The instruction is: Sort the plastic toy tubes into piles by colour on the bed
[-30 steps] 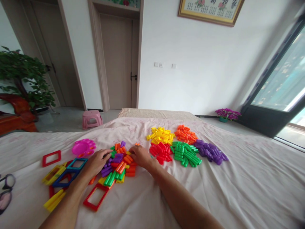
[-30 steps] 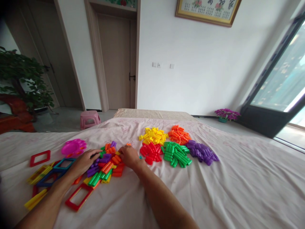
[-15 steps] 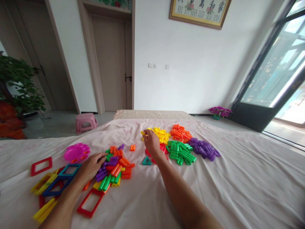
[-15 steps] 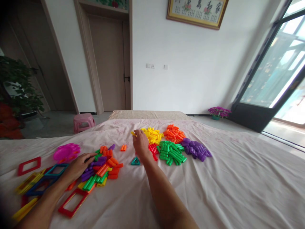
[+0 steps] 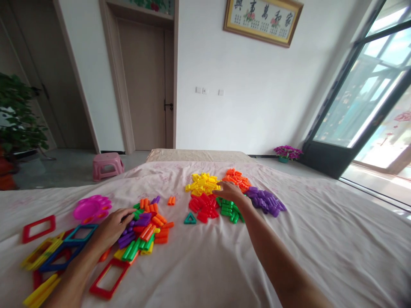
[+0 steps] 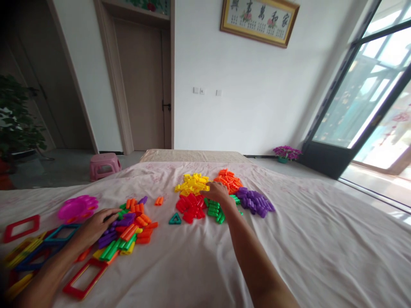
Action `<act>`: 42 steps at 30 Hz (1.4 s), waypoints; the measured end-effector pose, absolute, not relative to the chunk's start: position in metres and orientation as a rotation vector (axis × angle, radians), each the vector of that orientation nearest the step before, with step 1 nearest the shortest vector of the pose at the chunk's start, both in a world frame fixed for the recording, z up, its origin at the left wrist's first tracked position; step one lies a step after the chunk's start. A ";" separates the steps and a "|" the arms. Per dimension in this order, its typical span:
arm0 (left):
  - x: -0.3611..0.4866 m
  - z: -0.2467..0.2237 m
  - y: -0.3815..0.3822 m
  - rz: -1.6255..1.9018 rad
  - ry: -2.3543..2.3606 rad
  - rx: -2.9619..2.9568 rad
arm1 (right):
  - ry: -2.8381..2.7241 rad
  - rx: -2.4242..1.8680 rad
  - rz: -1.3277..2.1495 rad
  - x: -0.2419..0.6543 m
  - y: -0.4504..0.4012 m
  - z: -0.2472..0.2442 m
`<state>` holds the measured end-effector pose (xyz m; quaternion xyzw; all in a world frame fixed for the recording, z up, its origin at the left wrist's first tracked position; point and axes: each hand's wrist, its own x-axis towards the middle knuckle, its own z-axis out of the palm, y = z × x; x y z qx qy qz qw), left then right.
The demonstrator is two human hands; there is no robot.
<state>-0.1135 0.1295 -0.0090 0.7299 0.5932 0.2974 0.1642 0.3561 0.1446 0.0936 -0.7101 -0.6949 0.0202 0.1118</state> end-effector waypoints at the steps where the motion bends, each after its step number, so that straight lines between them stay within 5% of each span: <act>1: -0.114 -0.009 0.129 0.846 1.695 2.080 | -2.073 -2.090 0.062 0.359 0.144 0.089; 14: -0.114 -0.010 0.129 0.820 1.708 2.089 | -2.167 -2.162 -0.016 0.375 0.136 0.071; 35: -0.114 -0.010 0.129 0.848 1.730 2.088 | -2.139 -2.002 0.016 0.350 0.238 0.058; 42: -0.113 -0.008 0.127 0.830 1.743 2.091 | -2.622 -1.124 0.013 0.344 0.222 0.059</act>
